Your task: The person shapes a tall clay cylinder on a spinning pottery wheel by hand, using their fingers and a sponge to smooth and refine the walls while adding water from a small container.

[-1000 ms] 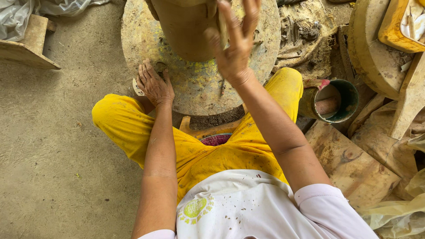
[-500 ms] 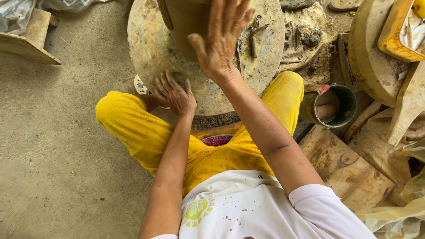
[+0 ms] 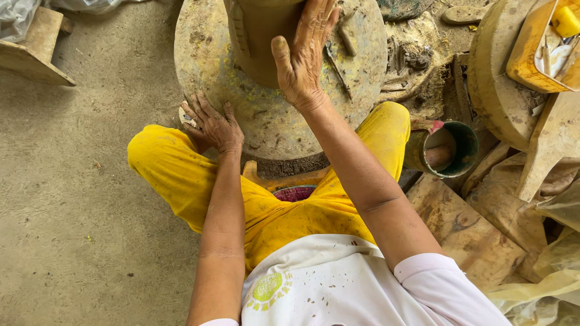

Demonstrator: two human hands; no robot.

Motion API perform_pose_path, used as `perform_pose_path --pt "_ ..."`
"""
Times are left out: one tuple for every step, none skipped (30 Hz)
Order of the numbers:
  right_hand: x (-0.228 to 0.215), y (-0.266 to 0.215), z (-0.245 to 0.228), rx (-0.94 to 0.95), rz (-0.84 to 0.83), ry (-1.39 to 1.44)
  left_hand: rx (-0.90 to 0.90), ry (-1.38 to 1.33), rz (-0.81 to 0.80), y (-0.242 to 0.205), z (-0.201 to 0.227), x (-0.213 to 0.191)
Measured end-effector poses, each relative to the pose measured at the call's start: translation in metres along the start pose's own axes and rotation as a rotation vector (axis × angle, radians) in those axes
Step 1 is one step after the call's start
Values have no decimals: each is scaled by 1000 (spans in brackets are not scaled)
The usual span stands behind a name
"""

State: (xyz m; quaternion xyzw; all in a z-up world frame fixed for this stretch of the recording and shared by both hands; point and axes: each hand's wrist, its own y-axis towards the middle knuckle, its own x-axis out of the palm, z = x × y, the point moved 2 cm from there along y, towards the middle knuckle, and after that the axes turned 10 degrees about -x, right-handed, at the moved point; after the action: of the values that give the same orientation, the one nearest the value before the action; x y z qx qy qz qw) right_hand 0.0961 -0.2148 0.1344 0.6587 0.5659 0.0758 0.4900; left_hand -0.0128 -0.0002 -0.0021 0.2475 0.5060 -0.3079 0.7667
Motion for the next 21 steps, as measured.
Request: perform_pose_path --pt "-2 0 -3 -12 -7 0 6 7 -13 -2 3 0" --pt "-4 3 -3 -26 -12 1 11 13 -22 -3 8 1" --pt "-5 4 -3 -44 -19 -4 17 19 -31 -3 13 2" --pt "-5 2 -4 -59 -26 -23 28 40 -46 -7 14 3" --pt "-5 0 -3 -74 -33 -42 38 61 -60 -12 16 6" --pt "-5 -2 -1 -92 -37 -79 53 83 -74 -16 18 8" --pt "-6 -4 3 -91 -42 -101 83 89 -71 -17 17 8" --pt "-6 -4 8 -93 -44 -125 114 92 -66 -18 18 9" --pt "-8 -3 15 -75 -46 -135 146 96 -62 -18 18 10" --pt "-10 0 24 -32 -64 -100 131 91 -66 -16 18 12" --pt "-11 3 33 13 -81 -67 116 87 -70 -13 18 15" --pt "-10 2 39 94 -120 13 97 87 -79 -11 12 17" --pt "-7 0 40 120 -132 38 105 91 -83 -11 9 20" --pt "-5 -1 42 143 -142 63 112 94 -84 -8 7 24" --pt "-2 -1 40 112 -124 32 120 96 -85 -5 4 27" --pt "-1 -2 39 88 -116 17 214 101 -114 -2 4 30" --pt "-1 -2 37 64 -108 2 309 106 -142 3 4 31" --pt "-2 -5 34 52 -109 5 405 114 -172 6 3 31" --pt "-4 -6 34 82 -62 84 320 106 -169 1 3 31" --pt "-6 -3 33 106 -8 161 238 94 -161 -2 7 31" --pt "-8 2 37 172 94 314 156 83 -153 -3 11 29"
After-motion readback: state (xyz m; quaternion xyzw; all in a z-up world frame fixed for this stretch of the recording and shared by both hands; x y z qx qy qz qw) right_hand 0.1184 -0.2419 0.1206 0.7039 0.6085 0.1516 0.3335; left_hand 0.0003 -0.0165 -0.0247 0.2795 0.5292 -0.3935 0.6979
